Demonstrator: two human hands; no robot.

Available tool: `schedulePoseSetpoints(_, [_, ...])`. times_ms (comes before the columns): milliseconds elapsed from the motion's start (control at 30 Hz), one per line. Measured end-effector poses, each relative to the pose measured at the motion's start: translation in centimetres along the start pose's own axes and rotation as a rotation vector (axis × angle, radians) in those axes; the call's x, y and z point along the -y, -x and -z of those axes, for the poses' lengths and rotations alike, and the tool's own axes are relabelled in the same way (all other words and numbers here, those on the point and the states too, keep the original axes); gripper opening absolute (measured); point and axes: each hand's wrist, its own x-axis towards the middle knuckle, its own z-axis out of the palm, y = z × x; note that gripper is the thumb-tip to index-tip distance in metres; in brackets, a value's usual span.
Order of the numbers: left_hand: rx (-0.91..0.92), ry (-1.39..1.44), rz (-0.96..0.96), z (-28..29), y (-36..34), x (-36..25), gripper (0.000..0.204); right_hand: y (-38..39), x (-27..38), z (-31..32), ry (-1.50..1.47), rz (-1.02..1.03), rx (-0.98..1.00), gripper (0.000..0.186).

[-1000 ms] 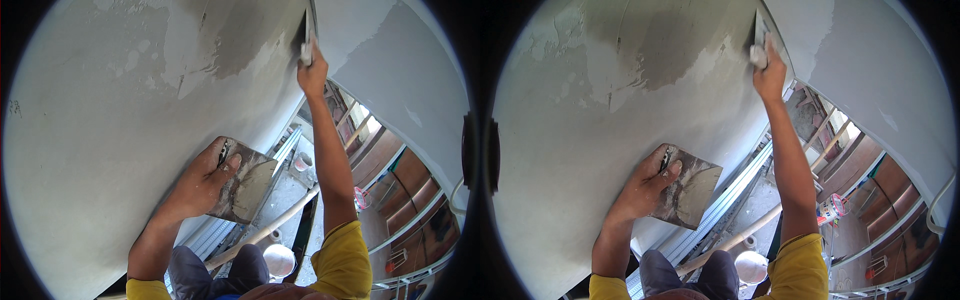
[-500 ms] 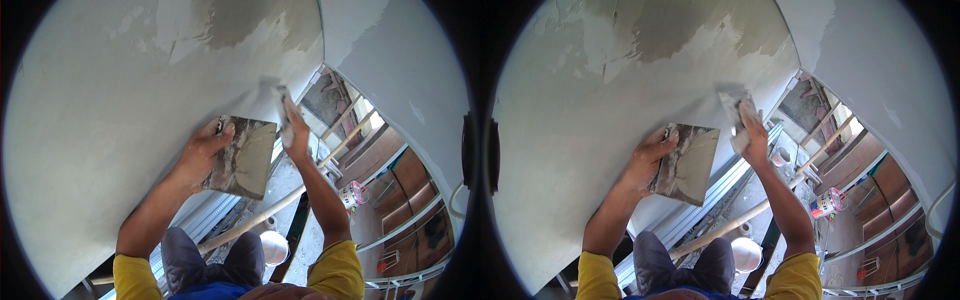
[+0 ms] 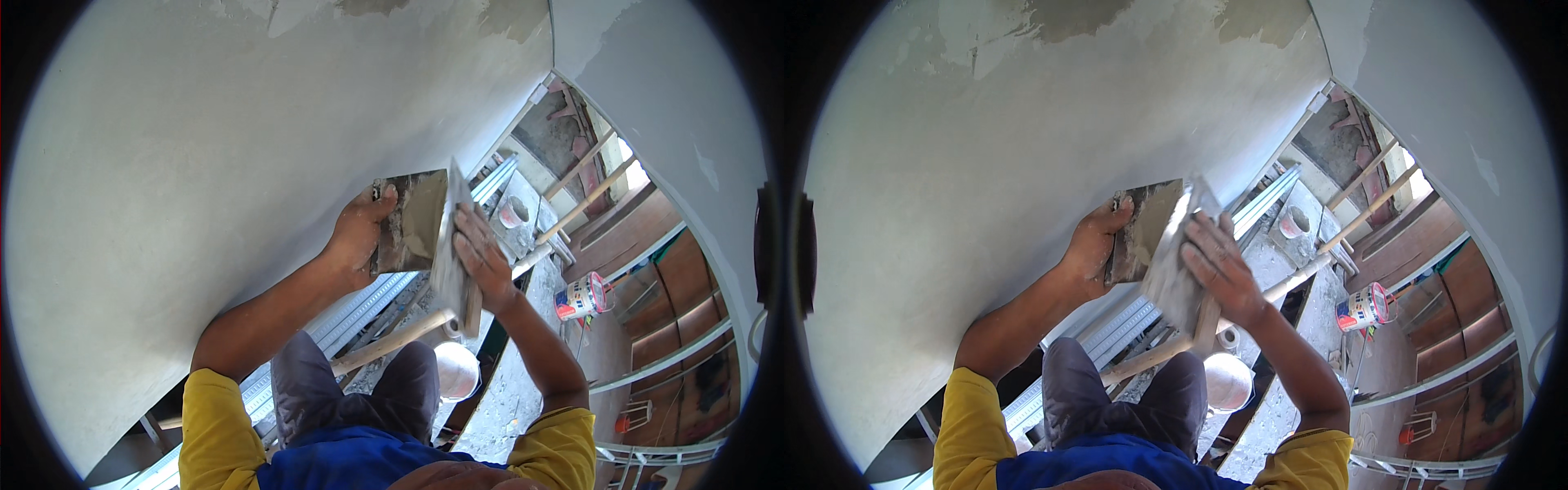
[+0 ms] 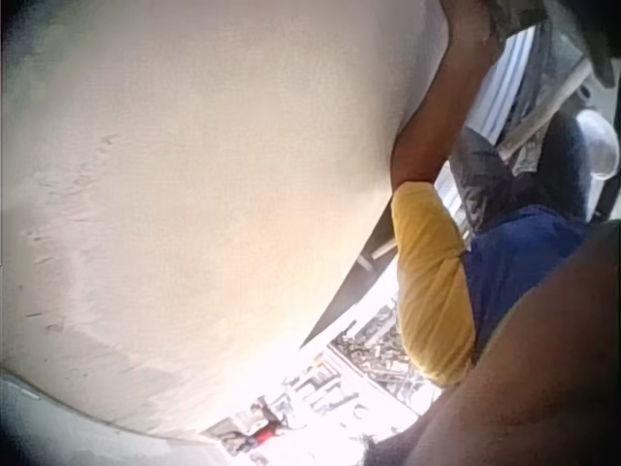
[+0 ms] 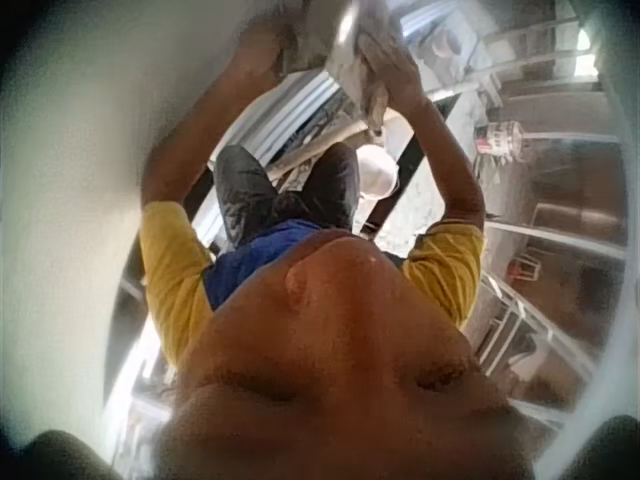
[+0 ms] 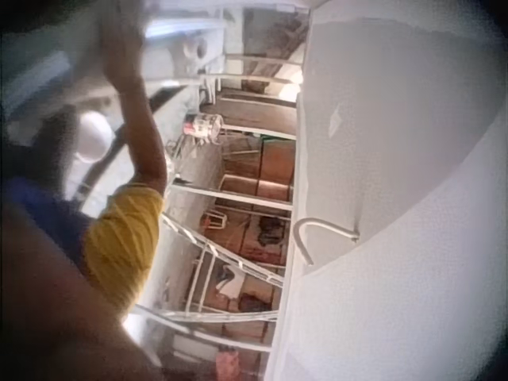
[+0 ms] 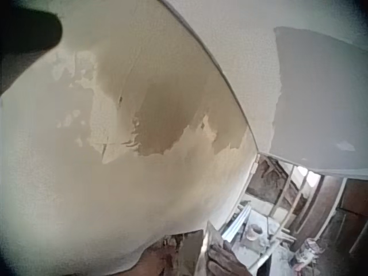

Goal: The person applies plaster along a ceiling edge using putty knives, gathers more plaster into a container, and walks across the scaffolding. The person then spreads the plaster onto an interior wall using the putty knives.

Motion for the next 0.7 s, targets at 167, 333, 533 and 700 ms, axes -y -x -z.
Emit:
schedulePoseSetpoints(167, [0.095,-0.058,-0.111,0.3,1.1,-1.3,0.033,3.4,-3.9,4.0,0.362,-0.122,0.354,0.044])
schedulePoseSetpoints(333, [0.064,-0.284,-0.373,0.9,0.1,-0.9,0.035,2.9,-2.9,8.4,0.533,0.008,0.259,0.04])
schedulePoseSetpoints(533, [-0.071,-0.594,-0.415,2.4,-1.2,-0.2,0.036,-0.8,1.5,6.5,0.531,0.356,0.454,0.039])
schedulePoseSetpoints(700, [-0.124,-1.078,-0.565,1.3,-0.2,-0.8,0.031,-2.6,1.4,5.1,0.624,0.285,0.614,0.041])
